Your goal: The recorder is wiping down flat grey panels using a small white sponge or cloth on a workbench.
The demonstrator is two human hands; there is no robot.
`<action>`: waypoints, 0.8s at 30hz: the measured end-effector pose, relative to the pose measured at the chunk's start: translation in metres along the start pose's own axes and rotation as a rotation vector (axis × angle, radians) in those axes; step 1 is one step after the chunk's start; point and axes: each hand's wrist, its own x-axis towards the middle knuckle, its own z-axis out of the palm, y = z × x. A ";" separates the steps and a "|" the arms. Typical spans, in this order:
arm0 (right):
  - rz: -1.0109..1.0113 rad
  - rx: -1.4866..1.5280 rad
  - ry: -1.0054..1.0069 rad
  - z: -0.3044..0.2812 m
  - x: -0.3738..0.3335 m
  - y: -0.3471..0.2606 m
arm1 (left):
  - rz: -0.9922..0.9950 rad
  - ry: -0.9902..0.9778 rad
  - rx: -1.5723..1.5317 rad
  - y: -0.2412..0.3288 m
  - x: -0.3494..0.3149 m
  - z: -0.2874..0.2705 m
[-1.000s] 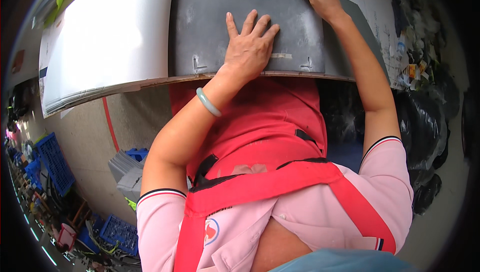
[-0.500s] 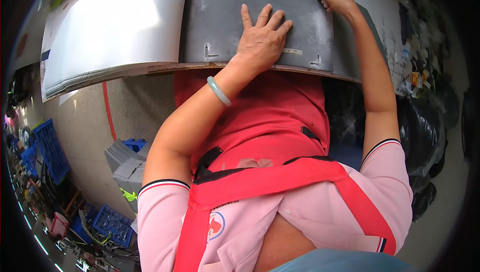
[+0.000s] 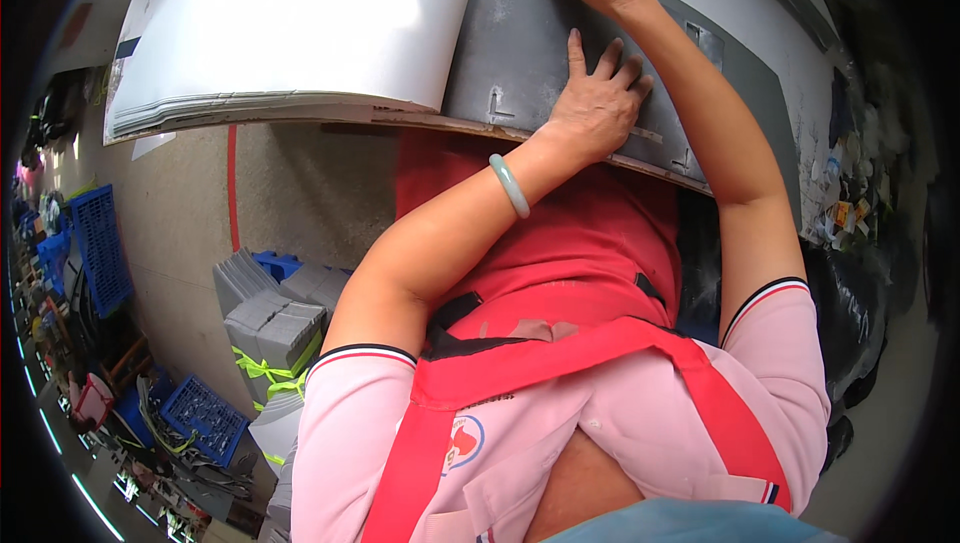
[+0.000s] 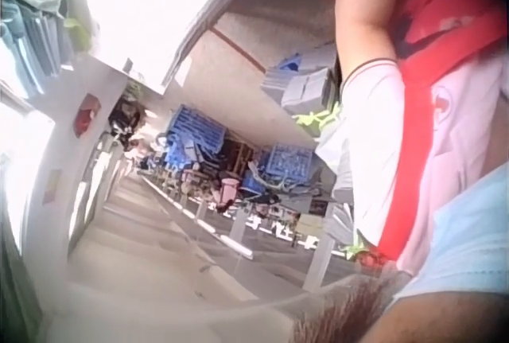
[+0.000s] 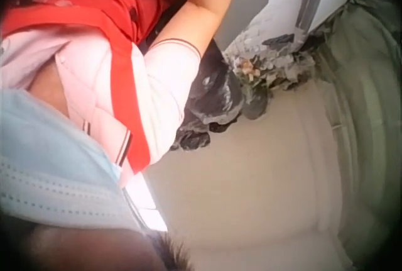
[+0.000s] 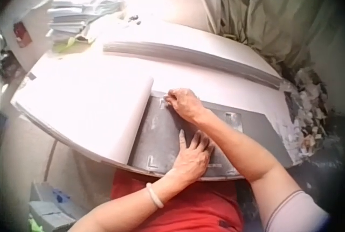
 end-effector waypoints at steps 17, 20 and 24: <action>0.119 0.972 -0.040 0.018 0.009 0.008 | 0.003 -0.019 -0.025 -0.002 0.000 0.000; 0.480 0.434 -0.076 0.014 0.019 -0.026 | 0.003 -0.031 -0.023 -0.003 -0.001 -0.004; 0.484 0.419 -0.247 0.016 0.022 0.000 | 0.012 -0.038 -0.053 0.001 0.000 -0.004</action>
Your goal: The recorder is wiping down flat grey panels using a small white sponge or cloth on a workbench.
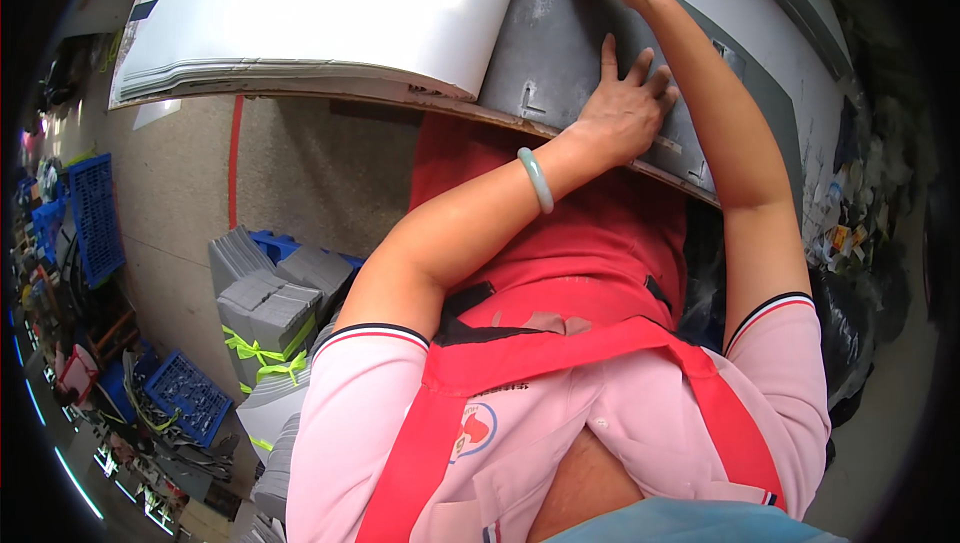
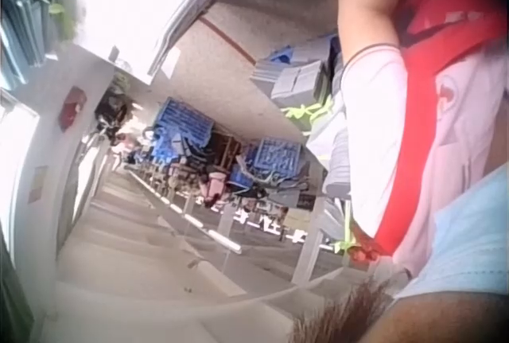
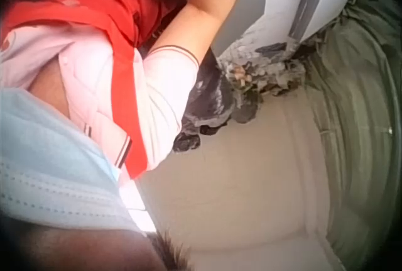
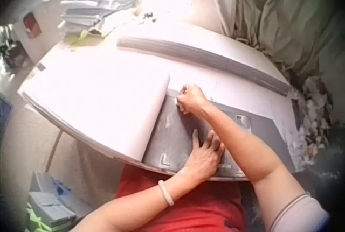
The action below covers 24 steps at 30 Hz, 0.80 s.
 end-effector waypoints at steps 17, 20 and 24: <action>-0.045 -0.067 -0.282 0.060 -0.151 -0.028 | 0.040 0.108 0.123 -0.010 -0.011 0.013; -0.029 -0.158 -0.396 0.057 -0.146 -0.031 | 0.085 0.222 0.023 -0.016 -0.012 0.024; -0.298 -0.202 -0.265 0.051 -0.159 -0.029 | 0.057 0.208 0.054 -0.013 -0.012 0.025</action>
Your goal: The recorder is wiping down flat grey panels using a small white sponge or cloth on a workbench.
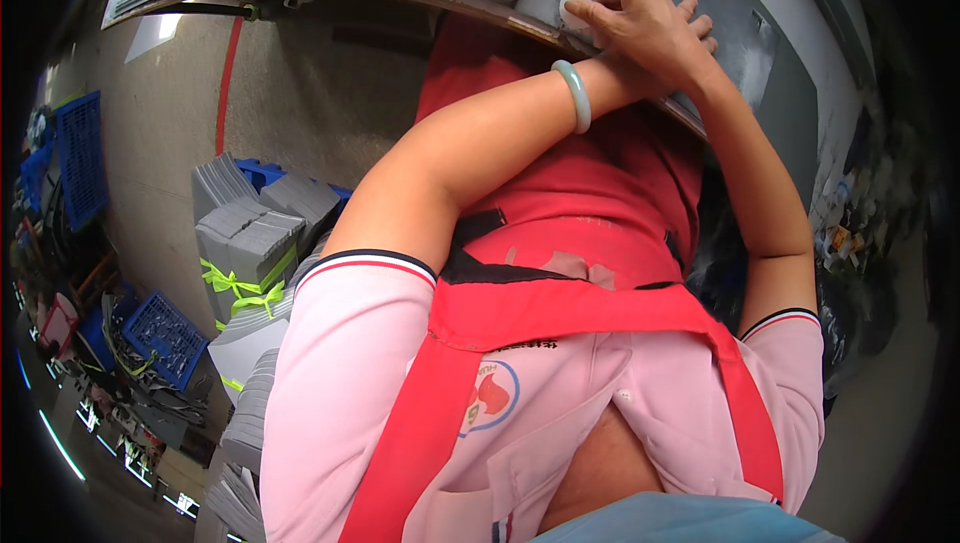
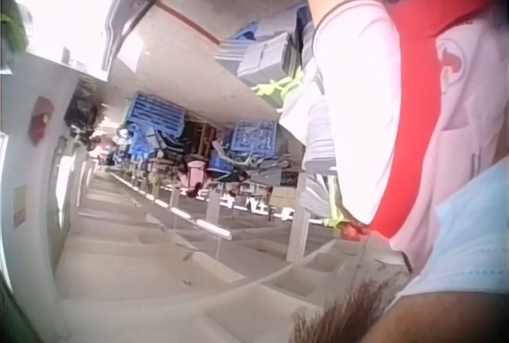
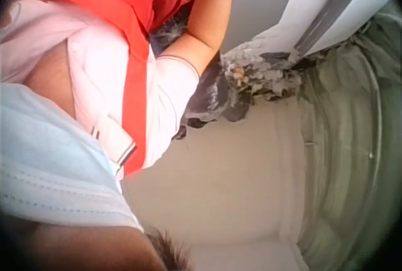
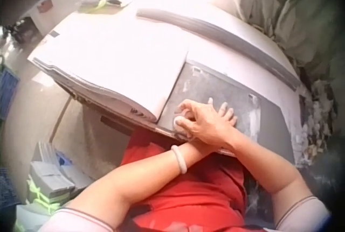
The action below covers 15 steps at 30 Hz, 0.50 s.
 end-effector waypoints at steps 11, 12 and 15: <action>-0.197 -0.367 0.150 0.016 -0.011 0.008 | -0.052 -0.270 0.046 0.003 0.014 -0.003; -0.198 -0.438 0.117 0.013 -0.010 0.001 | -0.036 -0.137 0.076 0.001 0.012 0.001; -0.116 -0.430 0.128 0.007 -0.014 0.019 | -0.028 -0.129 0.092 0.004 0.011 -0.002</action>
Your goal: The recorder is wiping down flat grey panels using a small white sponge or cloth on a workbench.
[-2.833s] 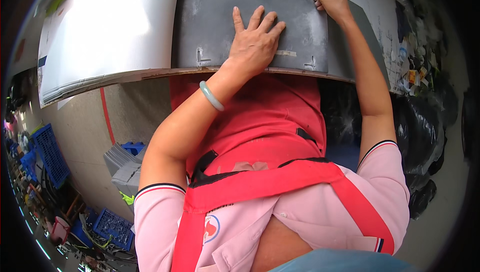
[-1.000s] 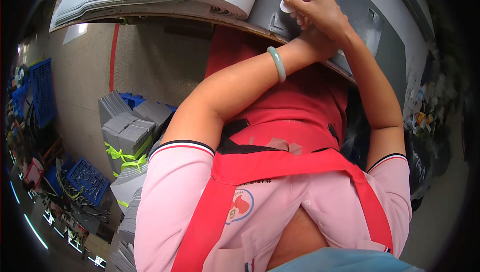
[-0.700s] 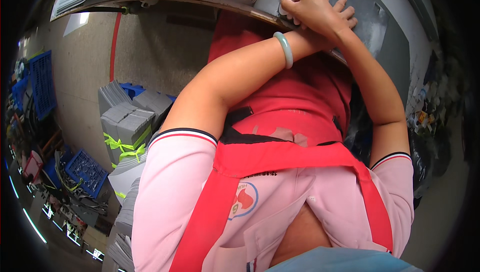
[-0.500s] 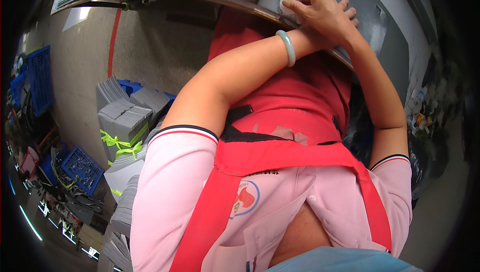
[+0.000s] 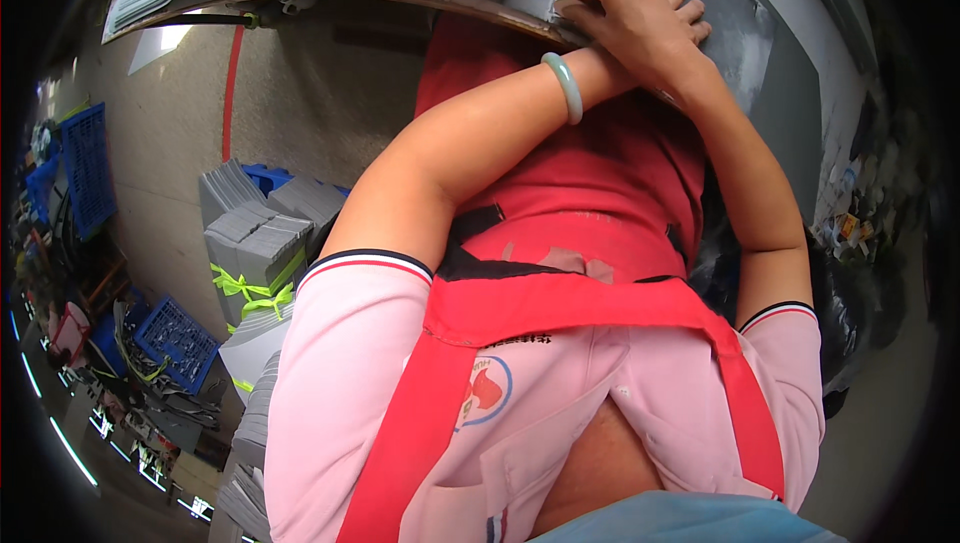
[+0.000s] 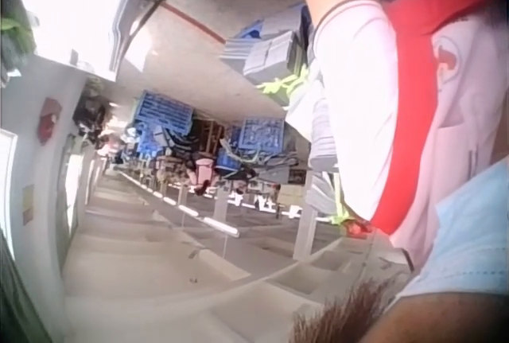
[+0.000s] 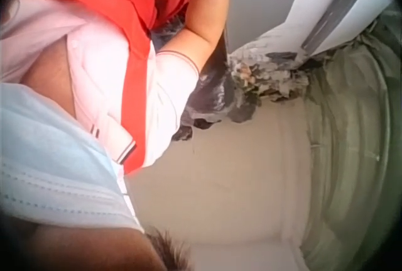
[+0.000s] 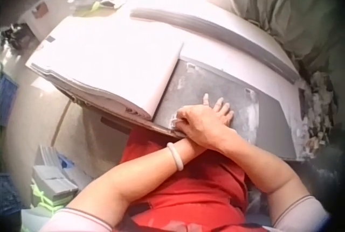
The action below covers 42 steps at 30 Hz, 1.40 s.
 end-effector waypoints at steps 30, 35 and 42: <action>0.425 1.588 0.947 -0.025 -0.137 0.224 | 0.161 -0.197 -0.343 -0.023 -0.029 -0.081; 0.450 1.546 0.824 -0.016 -0.150 0.234 | 0.167 -0.375 -0.448 -0.031 -0.013 -0.091; 0.429 1.591 0.854 -0.018 -0.142 0.224 | 0.135 -0.449 -0.444 -0.036 -0.018 -0.096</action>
